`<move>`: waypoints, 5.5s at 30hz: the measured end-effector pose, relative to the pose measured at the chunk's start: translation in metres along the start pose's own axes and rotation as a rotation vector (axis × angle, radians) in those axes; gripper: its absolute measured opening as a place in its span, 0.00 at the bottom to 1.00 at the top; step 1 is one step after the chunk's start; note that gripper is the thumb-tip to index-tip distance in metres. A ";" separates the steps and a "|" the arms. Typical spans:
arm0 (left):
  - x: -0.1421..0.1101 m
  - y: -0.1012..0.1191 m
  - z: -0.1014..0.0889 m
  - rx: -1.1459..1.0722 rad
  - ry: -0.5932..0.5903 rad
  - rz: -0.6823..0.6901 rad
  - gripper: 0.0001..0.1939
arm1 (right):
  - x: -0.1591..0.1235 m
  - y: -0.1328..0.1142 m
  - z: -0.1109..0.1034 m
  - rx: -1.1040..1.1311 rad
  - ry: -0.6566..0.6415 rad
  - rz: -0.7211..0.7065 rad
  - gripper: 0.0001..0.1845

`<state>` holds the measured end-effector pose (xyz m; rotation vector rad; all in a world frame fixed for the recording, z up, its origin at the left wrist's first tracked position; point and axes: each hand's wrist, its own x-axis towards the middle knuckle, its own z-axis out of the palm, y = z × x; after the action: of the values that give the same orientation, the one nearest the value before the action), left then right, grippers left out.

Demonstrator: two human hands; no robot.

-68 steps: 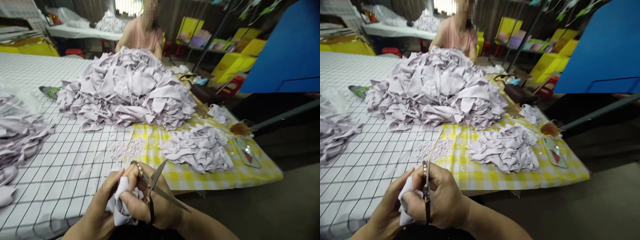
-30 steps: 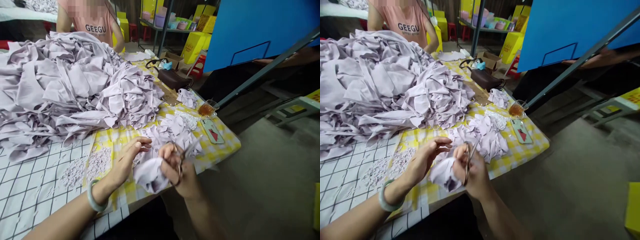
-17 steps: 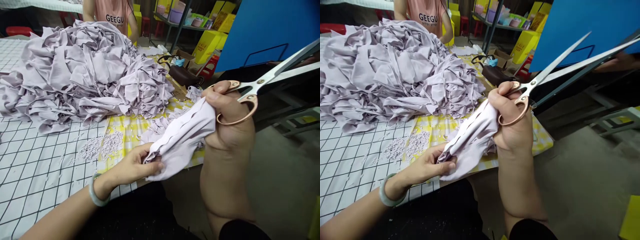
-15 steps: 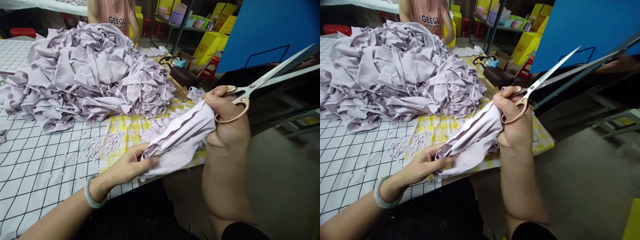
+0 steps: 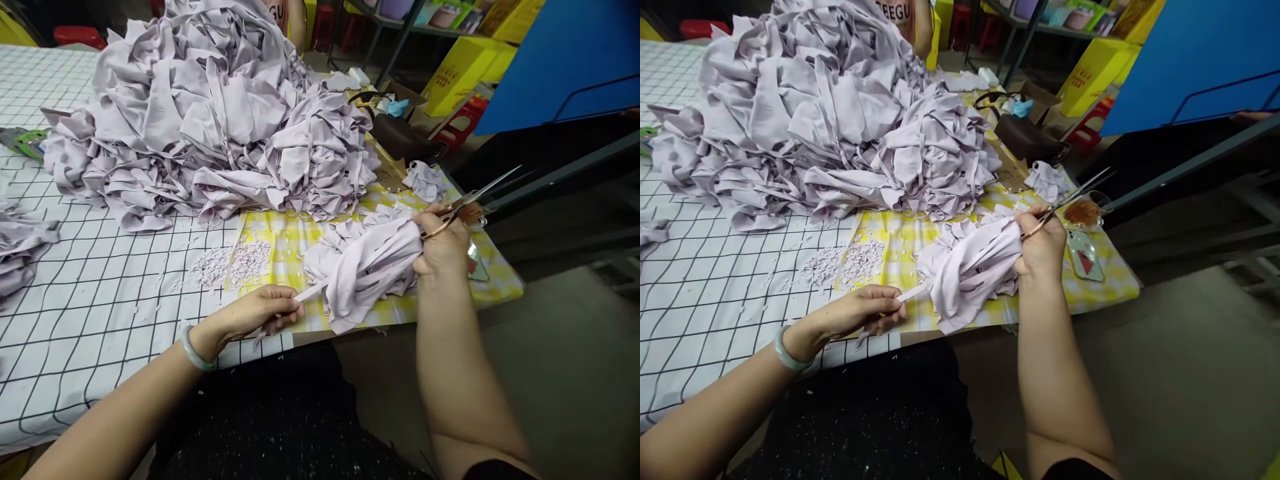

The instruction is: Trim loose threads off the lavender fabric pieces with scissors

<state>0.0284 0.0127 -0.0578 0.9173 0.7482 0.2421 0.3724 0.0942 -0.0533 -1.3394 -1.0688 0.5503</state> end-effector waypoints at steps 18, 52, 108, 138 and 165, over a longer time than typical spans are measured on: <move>-0.008 0.004 -0.002 0.045 0.233 0.032 0.13 | -0.107 -0.013 0.014 -0.161 -0.363 0.087 0.10; 0.007 0.029 0.040 -0.262 -0.019 0.298 0.13 | -0.111 -0.072 0.064 -0.022 -0.494 -0.208 0.12; -0.038 -0.037 -0.010 0.310 0.747 0.802 0.16 | -0.169 -0.071 0.139 -0.444 -0.928 -0.262 0.31; -0.097 -0.028 -0.024 0.064 0.534 0.679 0.19 | -0.092 -0.041 0.059 -0.314 -0.665 0.038 0.17; -0.045 -0.030 0.010 0.588 0.430 0.678 0.08 | -0.133 -0.135 0.094 0.423 -0.517 0.480 0.17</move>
<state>-0.0009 -0.0337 -0.0558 1.7036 0.9001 0.8676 0.1983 0.0024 0.0238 -1.0914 -0.9542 1.4562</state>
